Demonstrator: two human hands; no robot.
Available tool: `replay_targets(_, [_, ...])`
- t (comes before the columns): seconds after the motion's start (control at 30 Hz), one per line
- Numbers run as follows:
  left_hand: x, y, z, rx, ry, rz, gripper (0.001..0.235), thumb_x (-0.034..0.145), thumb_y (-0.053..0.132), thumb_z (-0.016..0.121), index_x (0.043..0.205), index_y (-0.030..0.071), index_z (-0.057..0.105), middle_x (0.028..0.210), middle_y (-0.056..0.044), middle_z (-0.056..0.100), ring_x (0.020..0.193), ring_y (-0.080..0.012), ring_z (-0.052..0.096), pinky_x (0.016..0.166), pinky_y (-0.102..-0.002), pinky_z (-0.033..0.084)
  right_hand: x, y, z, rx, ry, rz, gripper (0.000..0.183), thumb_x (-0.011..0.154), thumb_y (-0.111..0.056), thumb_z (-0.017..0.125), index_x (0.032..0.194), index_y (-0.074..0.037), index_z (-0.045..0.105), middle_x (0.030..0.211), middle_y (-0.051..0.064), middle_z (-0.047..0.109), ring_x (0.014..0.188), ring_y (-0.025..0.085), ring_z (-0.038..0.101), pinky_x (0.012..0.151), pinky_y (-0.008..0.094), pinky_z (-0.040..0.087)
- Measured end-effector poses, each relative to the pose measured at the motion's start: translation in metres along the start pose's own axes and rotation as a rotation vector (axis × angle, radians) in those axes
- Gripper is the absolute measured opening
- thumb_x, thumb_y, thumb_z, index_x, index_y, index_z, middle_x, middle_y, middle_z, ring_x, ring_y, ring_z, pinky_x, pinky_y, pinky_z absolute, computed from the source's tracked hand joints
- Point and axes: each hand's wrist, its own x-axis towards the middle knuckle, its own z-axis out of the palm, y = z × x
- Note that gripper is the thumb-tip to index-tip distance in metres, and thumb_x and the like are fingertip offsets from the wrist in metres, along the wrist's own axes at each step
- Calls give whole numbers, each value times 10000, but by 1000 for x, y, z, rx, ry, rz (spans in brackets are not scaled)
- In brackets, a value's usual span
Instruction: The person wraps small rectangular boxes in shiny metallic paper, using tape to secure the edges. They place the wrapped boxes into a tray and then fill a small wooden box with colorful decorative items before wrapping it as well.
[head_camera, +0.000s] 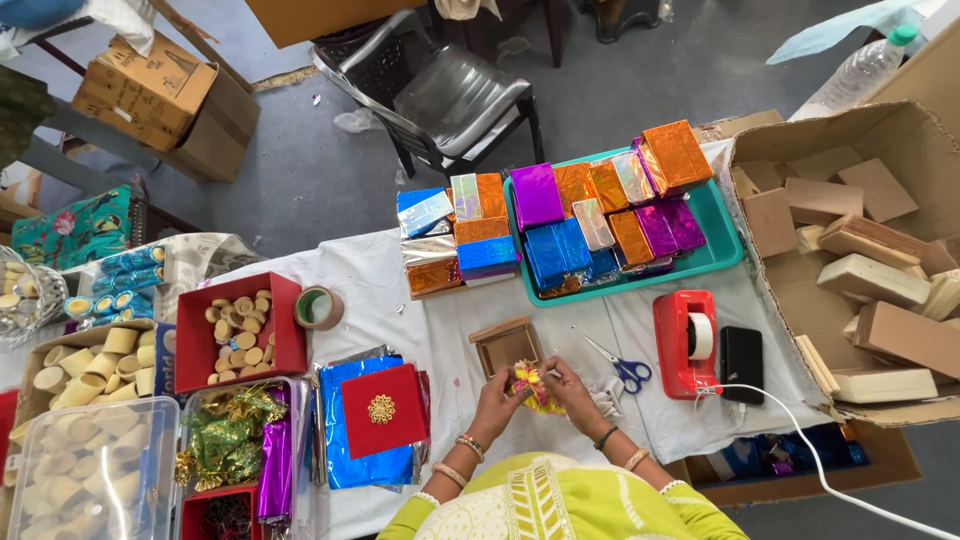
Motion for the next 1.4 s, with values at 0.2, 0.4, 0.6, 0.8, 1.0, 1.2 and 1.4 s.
replay_targets(0.2, [-2, -6, -2, -229, 2, -73, 238, 932, 99, 706, 1133, 35, 594, 903, -16, 652, 793, -72, 577, 714, -248, 511, -8, -27, 31, -751, -87, -173, 427, 784, -65, 828, 1137, -88, 590, 1077, -2, 615, 946, 93, 618, 811, 249, 548])
replay_targets(0.4, [-3, -1, 2, -173, 130, -154, 157, 987, 130, 679, 933, -7, 627, 749, -8, 568, 693, -75, 499, 606, -257, 468, -15, -40, 56, -1140, -169, -511, 302, 733, -50, 851, 939, -38, 630, 1055, 72, 619, 992, 262, 570, 858, 364, 510])
replay_targets(0.6, [3, -45, 1, -369, 382, -166, 94, 965, 94, 644, 927, 8, 646, 776, 31, 618, 708, -41, 512, 607, -235, 456, -23, -46, 71, -1379, -369, -769, 214, 766, -40, 791, 881, -55, 612, 1043, 76, 642, 1107, 321, 533, 969, 427, 446])
replay_targets(0.8, [-3, -9, -7, -210, 499, -144, 124, 988, 138, 644, 953, 20, 662, 751, -26, 641, 684, -75, 539, 616, -265, 476, -23, -43, 72, -1372, -368, -439, 237, 871, -173, 786, 938, -69, 584, 956, 110, 610, 967, 320, 508, 887, 421, 428])
replay_targets(1.0, [-9, 29, -15, 76, 416, -60, 158, 955, 188, 676, 968, 31, 668, 793, -114, 668, 666, -215, 614, 634, -340, 499, -19, -48, 79, -1499, -297, -292, 395, 830, -287, 792, 1125, -97, 612, 916, 108, 597, 904, 293, 514, 838, 430, 391])
replay_targets(1.2, [-5, 42, -22, 391, 484, 100, 105, 857, 157, 728, 892, 59, 717, 833, -156, 623, 754, -323, 595, 684, -411, 475, -21, -36, 71, -1612, -566, -706, 224, 805, -179, 754, 992, -133, 640, 1025, 54, 626, 1057, 265, 578, 911, 421, 402])
replay_targets(1.4, [-11, 41, -15, 59, 328, -35, 115, 928, 130, 671, 1002, 42, 663, 916, -140, 681, 803, -314, 680, 718, -384, 543, -17, -30, 72, -1468, -481, -613, 197, 874, -155, 718, 1038, -100, 623, 1106, 98, 594, 1024, 305, 603, 881, 415, 496])
